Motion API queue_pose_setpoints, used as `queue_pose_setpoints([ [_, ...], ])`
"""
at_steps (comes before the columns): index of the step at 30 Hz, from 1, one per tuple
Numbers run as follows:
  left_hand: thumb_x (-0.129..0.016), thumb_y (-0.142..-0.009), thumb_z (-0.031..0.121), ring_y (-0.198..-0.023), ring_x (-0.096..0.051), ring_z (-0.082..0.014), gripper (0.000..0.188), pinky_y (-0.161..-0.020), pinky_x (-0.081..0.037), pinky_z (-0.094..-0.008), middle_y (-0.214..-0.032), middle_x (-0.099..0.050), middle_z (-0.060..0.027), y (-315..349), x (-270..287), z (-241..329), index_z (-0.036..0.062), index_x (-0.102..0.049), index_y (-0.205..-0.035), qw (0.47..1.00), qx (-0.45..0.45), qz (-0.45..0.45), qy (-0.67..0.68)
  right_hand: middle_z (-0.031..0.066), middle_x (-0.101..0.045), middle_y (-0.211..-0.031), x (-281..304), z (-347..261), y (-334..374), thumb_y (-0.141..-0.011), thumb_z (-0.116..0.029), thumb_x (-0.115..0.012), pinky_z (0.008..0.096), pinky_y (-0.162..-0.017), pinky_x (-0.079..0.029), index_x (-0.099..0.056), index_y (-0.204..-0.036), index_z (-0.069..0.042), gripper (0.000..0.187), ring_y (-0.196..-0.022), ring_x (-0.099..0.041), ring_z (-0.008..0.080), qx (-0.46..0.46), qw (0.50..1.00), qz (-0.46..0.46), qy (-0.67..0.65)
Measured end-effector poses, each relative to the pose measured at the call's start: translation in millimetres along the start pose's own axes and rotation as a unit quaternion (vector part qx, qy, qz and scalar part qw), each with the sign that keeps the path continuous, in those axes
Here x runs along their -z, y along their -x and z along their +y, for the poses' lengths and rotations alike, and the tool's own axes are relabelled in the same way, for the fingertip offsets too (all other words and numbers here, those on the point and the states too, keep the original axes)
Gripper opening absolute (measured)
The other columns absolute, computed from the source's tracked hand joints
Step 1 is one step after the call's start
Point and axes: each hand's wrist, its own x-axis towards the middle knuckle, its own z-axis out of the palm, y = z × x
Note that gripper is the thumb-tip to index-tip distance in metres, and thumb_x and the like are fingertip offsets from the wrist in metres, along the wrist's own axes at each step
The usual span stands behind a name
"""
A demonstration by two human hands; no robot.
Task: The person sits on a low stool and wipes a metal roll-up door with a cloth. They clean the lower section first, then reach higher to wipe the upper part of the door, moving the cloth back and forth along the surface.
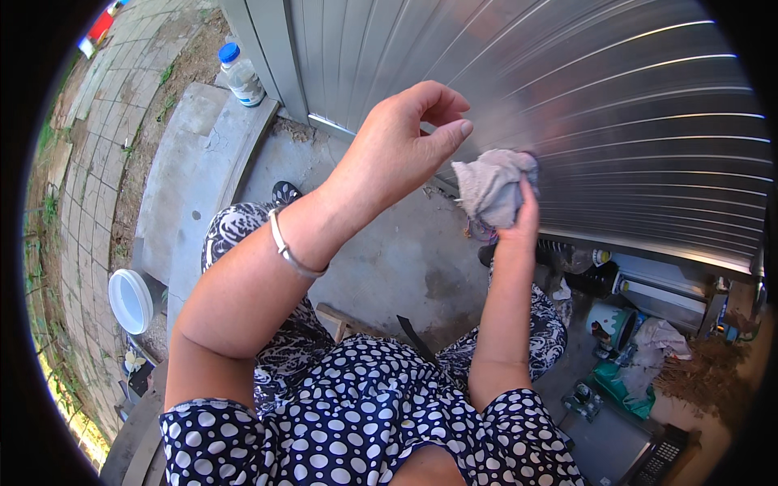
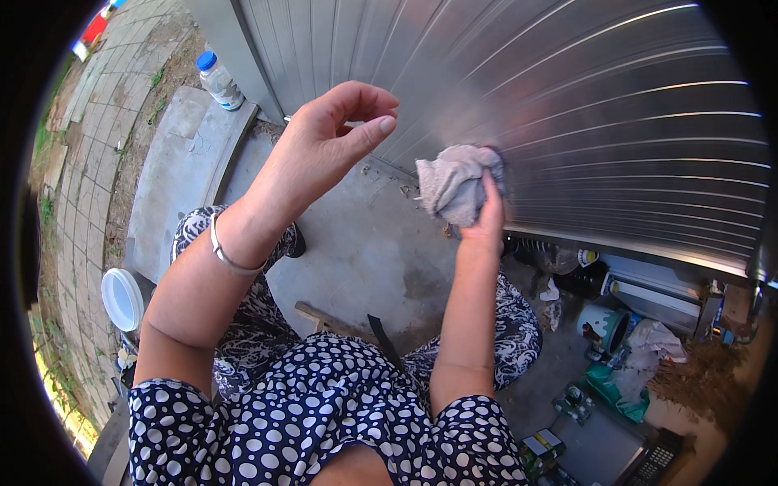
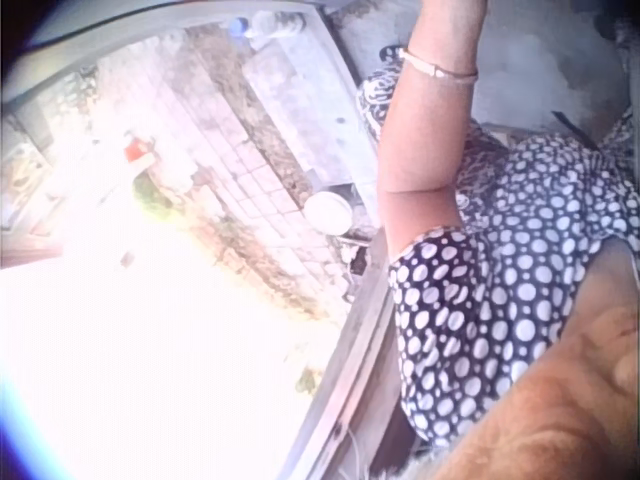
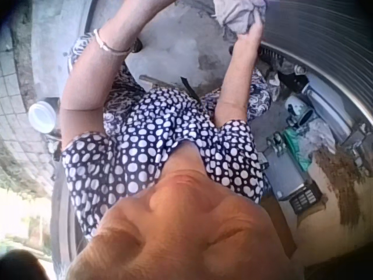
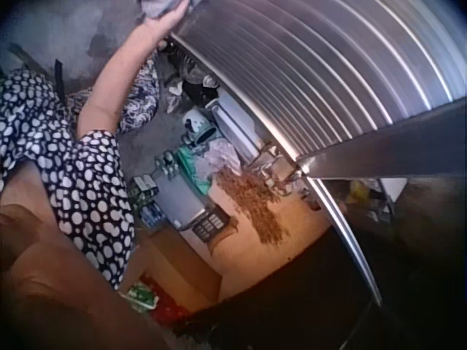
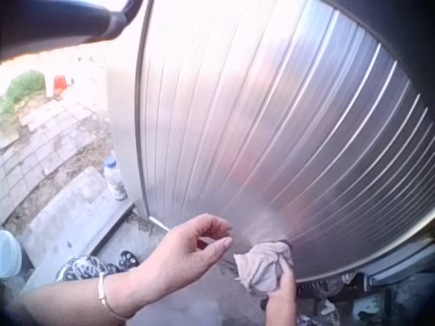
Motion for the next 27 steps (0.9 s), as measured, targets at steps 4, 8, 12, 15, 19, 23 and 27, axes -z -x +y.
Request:
queue_pose_setpoints([
  [4, -0.061, -0.093, 0.026, -0.097, -0.060, -0.0137, 0.032, -0.086, -0.049, -0.0279, -0.103, -0.065, -0.0066, -3, -2, -6, 0.0025, -0.060, -0.114, 0.998, -0.014, 0.024, -0.050, 0.0140, -0.055, -0.130, -28, -91, 55, -0.093, -0.029, -0.058, 0.0462, -0.101, -0.043, -0.050, -0.131, -0.004, 0.046, -0.119, -0.054, 0.0296, 0.164, 0.985, -0.004, 0.063],
  [8, -0.060, -0.094, 0.026, -0.099, -0.059, -0.0141, 0.031, -0.088, -0.049, -0.0280, -0.105, -0.065, -0.0071, -5, 2, -11, 0.0022, -0.060, -0.115, 0.998, 0.000, 0.030, -0.063, 0.0164, -0.052, -0.134, -60, -141, 98, -0.095, -0.036, -0.053, 0.0542, -0.104, -0.038, -0.043, -0.137, -0.004, 0.054, -0.125, -0.049, 0.0337, 0.292, 0.956, -0.003, 0.034],
  [12, -0.061, -0.094, 0.026, -0.099, -0.059, -0.0139, 0.032, -0.088, -0.049, -0.0283, -0.105, -0.065, -0.0069, -5, 0, -12, 0.0021, -0.060, -0.114, 0.997, 0.009, 0.029, -0.064, 0.0140, -0.053, -0.133, -31, -132, 72, -0.093, -0.033, -0.058, 0.0517, -0.103, -0.040, -0.045, -0.136, -0.004, 0.054, -0.124, -0.050, 0.0316, 0.273, 0.961, 0.035, 0.023],
  [15, -0.061, -0.094, 0.026, -0.098, -0.060, -0.0137, 0.031, -0.087, -0.049, -0.0280, -0.104, -0.065, -0.0065, -2, 0, -10, 0.0022, -0.060, -0.114, 0.997, 0.009, 0.027, -0.066, 0.0129, -0.056, -0.131, -8, -88, 43, -0.092, -0.030, -0.059, 0.0485, -0.101, -0.042, -0.050, -0.132, -0.004, 0.049, -0.119, -0.054, 0.0305, 0.192, 0.980, 0.038, 0.023],
  [19, -0.061, -0.094, 0.025, -0.096, -0.060, -0.0131, 0.030, -0.085, -0.050, -0.0274, -0.103, -0.064, -0.0058, 0, 0, -7, 0.0024, -0.060, -0.114, 0.998, 0.001, 0.009, -0.055, 0.0139, -0.055, -0.129, 43, -22, -5, -0.095, -0.023, -0.053, 0.0467, -0.102, -0.042, -0.047, -0.133, -0.003, 0.044, -0.120, -0.053, 0.0299, 0.081, 0.995, 0.044, -0.037],
  [23, -0.062, -0.093, 0.022, -0.095, -0.060, -0.0119, 0.028, -0.083, -0.050, -0.0270, -0.102, -0.064, -0.0052, 5, -1, -1, 0.0023, -0.060, -0.113, 0.999, 0.042, -0.012, -0.016, 0.0145, -0.055, -0.130, 61, 27, -32, -0.096, -0.016, -0.048, 0.0486, -0.103, -0.041, -0.052, -0.128, -0.002, 0.035, -0.121, -0.052, 0.0305, -0.036, 0.992, 0.098, -0.064],
  [27, -0.064, -0.092, 0.020, -0.096, -0.060, -0.0116, 0.027, -0.084, -0.050, -0.0270, -0.103, -0.064, -0.0046, 8, -1, -2, 0.0024, -0.060, -0.112, 1.000, 0.021, -0.012, -0.006, 0.0182, -0.050, -0.135, 79, 70, -61, -0.097, -0.015, -0.039, 0.0531, -0.109, -0.033, -0.046, -0.134, 0.001, 0.040, -0.127, -0.047, 0.0342, -0.096, 0.987, 0.105, -0.072],
])
